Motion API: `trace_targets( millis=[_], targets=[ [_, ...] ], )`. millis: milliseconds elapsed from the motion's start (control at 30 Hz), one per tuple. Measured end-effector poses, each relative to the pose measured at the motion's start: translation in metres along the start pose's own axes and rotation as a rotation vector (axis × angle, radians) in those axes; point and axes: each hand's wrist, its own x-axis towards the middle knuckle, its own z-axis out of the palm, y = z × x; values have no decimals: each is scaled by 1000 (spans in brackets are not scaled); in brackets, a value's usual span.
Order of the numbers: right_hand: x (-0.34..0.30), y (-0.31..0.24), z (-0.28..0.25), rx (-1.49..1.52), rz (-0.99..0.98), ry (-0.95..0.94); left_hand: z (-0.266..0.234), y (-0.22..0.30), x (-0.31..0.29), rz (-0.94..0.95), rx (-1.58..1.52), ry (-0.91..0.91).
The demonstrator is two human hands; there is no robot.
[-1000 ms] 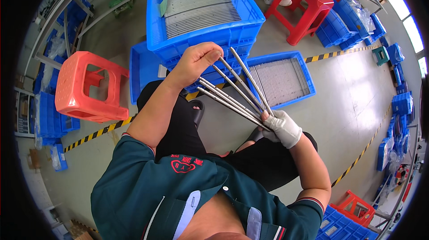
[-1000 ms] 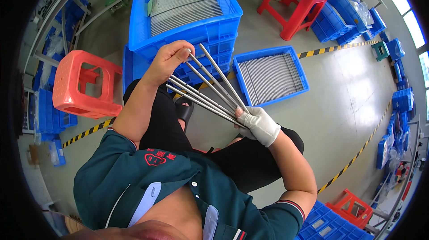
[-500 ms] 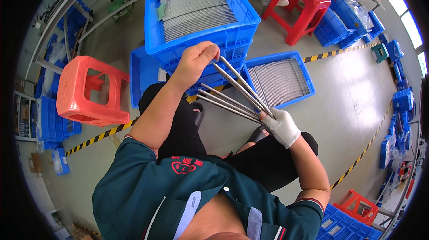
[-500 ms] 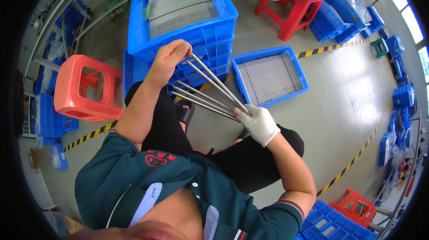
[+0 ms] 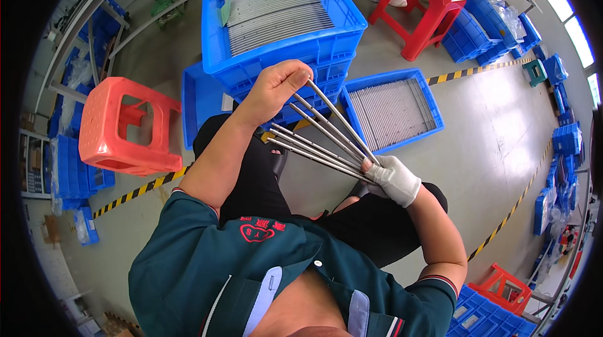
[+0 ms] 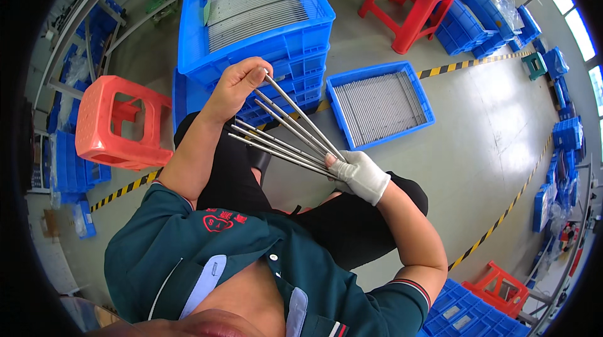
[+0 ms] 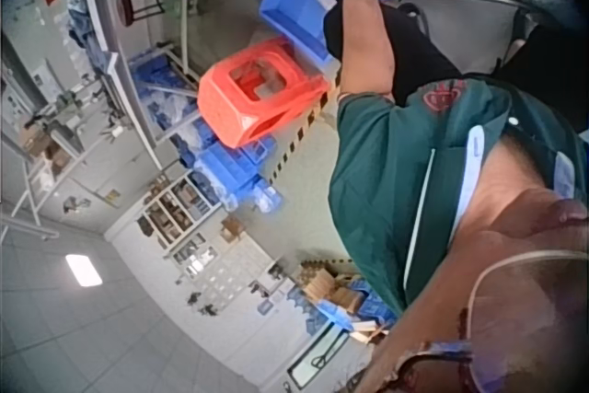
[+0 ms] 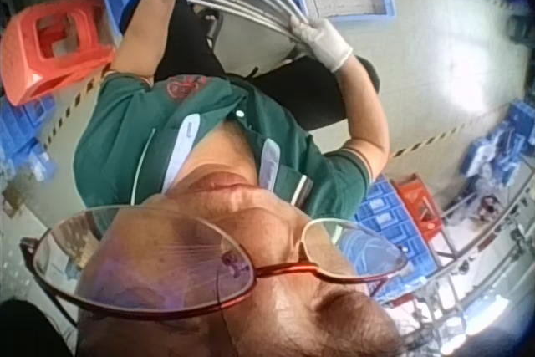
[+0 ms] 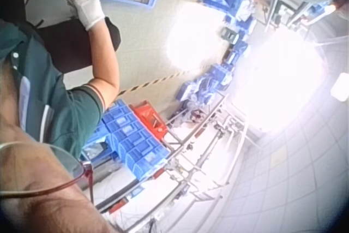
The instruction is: Picking up, aligning, and sorting thin metal rods within plastic crates.
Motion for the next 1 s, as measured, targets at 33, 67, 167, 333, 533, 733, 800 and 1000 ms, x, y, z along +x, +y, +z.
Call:
trace_targets(
  millis=[33, 67, 167, 333, 533, 733, 800, 1000],
  targets=[
    [0, -1, -2, -2, -1, 2, 0, -1, 2, 3, -1, 1],
    [0, -2, -6, 28, 30, -75, -1, -2, 4, 14, -30, -27],
    [-4, 2, -8, 64, 58, -161, -3, 2, 6, 50, -68, -63],
    [9, 20, -4, 104, -86, -143, 0, -11, 13, 51, -290, 151],
    [10, 11, 18, 414, -512, -103, 51, -30, 8, -262, -1065, 119],
    [55, -26, 41, 508, -806, 440, 109, -25, 0, -731, -1350, 47],
    [73, -29, 41, 523, -956, 517, 116, -14, 6, -661, -1423, 4],
    [78, -61, 39, 516, -962, 573, 118, -37, 13, -789, -1320, 112]
  ],
)
